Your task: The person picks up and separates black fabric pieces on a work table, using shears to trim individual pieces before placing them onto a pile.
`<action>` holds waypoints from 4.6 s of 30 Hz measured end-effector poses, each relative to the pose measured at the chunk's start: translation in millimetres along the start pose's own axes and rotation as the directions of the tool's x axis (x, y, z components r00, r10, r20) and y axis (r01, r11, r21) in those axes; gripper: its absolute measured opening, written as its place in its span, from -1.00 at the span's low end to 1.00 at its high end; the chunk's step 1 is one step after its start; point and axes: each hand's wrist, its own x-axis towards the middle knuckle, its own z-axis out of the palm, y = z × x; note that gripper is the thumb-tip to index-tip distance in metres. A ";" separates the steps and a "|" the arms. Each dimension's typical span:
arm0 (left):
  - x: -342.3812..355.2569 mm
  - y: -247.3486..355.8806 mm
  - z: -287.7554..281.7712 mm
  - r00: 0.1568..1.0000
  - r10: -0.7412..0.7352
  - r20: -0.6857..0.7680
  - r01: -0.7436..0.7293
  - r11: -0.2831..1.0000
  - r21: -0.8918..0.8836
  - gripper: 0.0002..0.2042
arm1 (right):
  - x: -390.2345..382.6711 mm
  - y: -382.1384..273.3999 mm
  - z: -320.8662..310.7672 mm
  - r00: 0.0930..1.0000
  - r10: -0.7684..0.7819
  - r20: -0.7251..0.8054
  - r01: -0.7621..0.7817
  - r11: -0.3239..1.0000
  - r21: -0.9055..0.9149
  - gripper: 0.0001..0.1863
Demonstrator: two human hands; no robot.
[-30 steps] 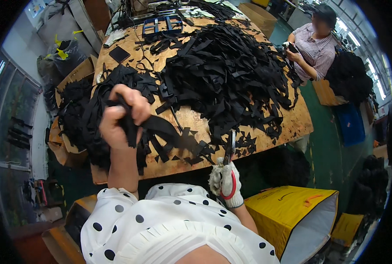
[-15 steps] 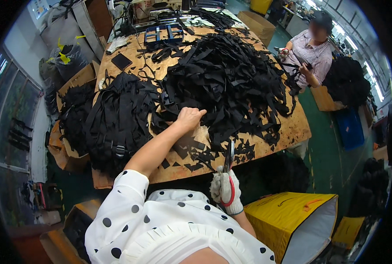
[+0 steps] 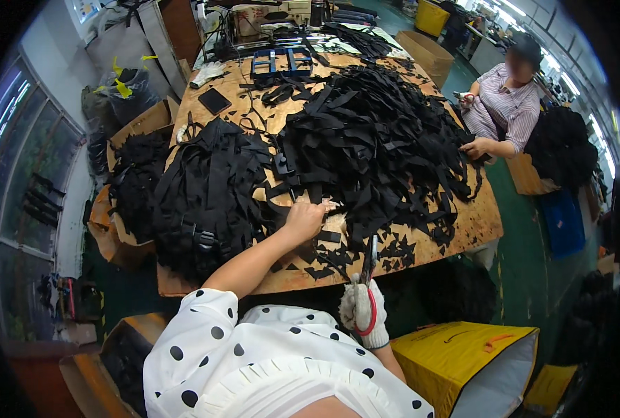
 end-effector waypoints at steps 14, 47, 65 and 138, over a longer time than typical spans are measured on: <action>-31.0 24.4 -35.6 0.988 0.006 0.156 0.019 0.987 -0.163 -0.88 | 1.4 -0.6 2.9 0.999 -0.042 -0.016 0.038 0.984 -0.173 -0.70; 123.8 12.8 -100.0 0.974 -0.095 -0.204 0.088 0.995 -0.041 -0.69 | -14.9 -26.9 -22.4 0.983 -0.040 -0.178 0.025 0.996 -0.084 -0.75; -22.9 -22.6 -62.5 0.964 -0.203 0.171 0.193 0.979 0.072 -0.61 | -44.4 2.1 -4.6 0.987 -0.021 -0.161 0.016 0.999 -0.033 -0.73; -52.5 73.5 -146.0 0.844 -0.300 0.445 0.529 0.330 -0.782 -0.82 | -10.9 -24.6 20.0 0.961 -0.106 0.255 0.206 0.891 -0.405 -0.51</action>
